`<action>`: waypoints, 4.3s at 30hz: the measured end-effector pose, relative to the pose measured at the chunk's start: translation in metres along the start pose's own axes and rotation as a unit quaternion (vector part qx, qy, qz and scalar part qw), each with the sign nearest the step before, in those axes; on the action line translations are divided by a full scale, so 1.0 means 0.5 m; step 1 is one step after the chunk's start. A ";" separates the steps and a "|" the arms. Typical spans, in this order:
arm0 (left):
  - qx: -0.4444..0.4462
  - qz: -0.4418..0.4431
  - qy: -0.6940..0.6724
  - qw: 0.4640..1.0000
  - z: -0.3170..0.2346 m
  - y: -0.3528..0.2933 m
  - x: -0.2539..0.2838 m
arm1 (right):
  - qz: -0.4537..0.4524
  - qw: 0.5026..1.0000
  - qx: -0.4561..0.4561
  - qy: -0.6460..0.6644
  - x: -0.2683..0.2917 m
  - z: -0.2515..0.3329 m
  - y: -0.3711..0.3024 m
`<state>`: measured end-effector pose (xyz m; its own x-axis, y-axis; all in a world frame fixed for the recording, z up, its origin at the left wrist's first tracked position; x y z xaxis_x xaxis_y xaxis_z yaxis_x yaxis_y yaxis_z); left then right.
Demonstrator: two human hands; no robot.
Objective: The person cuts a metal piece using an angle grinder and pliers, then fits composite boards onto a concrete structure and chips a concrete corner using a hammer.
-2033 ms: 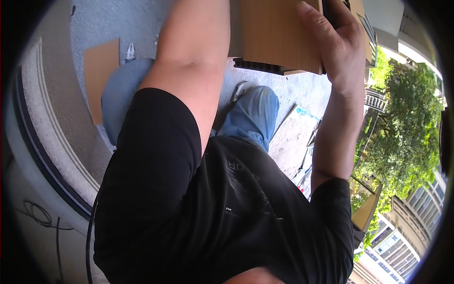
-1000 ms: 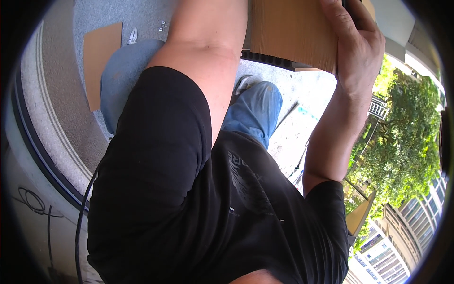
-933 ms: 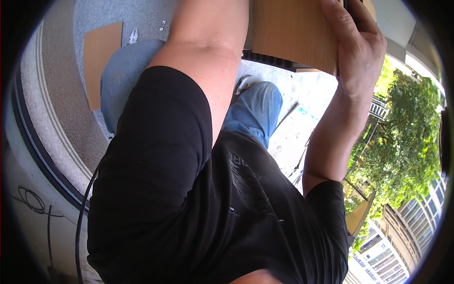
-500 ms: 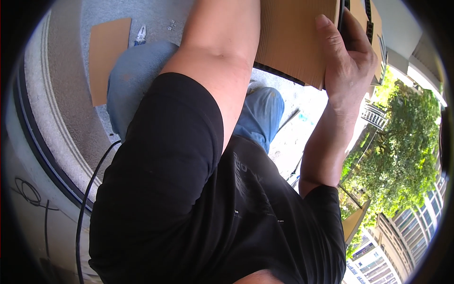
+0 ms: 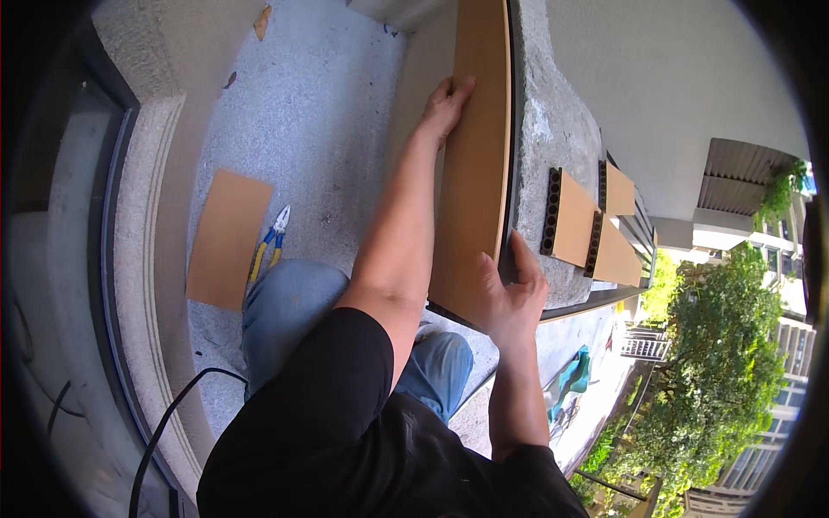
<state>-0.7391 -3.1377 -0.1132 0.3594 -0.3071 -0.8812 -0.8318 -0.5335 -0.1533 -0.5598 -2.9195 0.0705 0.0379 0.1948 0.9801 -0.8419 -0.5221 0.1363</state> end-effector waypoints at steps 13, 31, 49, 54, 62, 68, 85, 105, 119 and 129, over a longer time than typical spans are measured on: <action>0.029 -0.004 0.017 0.999 0.009 0.007 -0.048 | -0.024 1.000 0.011 0.006 0.028 0.026 0.006; -0.013 0.061 0.012 0.998 0.057 0.074 -0.017 | 0.066 0.992 0.004 -0.110 0.041 0.000 0.034; 0.053 0.058 0.000 0.997 0.062 0.057 -0.015 | 0.021 0.993 0.115 -0.015 0.069 -0.056 -0.136; 0.060 0.057 -0.002 0.997 0.055 0.050 -0.020 | 0.003 0.995 0.100 -0.026 0.068 -0.061 -0.142; 0.070 0.043 -0.002 0.997 0.064 0.052 -0.014 | -0.056 0.987 0.137 -0.057 0.060 -0.076 -0.142; 0.054 0.069 -0.015 0.996 0.068 0.063 -0.009 | -0.008 0.995 0.097 -0.004 0.055 -0.087 -0.143; -0.004 0.055 0.031 0.998 0.060 0.058 -0.007 | -0.035 0.995 0.092 -0.022 0.057 -0.101 -0.156; 0.034 0.045 0.033 0.998 0.080 0.086 -0.002 | -0.085 0.993 0.076 -0.020 0.040 -0.098 -0.165; 0.031 0.037 0.035 0.998 0.091 0.072 -0.001 | -0.048 0.996 0.075 -0.024 0.041 -0.100 -0.166; 0.017 0.054 0.037 0.998 0.074 0.050 -0.020 | -0.039 0.997 0.069 0.001 0.048 -0.110 -0.154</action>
<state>-0.7790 -3.1189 -0.1248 0.2959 -0.4190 -0.8584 -0.8808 -0.4674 -0.0755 -0.5236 -2.8288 0.0758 0.0993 0.2405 0.9656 -0.7543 -0.6146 0.2307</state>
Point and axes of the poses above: each hand's wrist, its own y-axis towards the middle knuckle, its own x-axis out of the back of the hand, z = x × y, the point moved 4 cm from there along y, towards the middle knuckle, and after that the axes turned 13 degrees about -y, right-handed, at the moved point
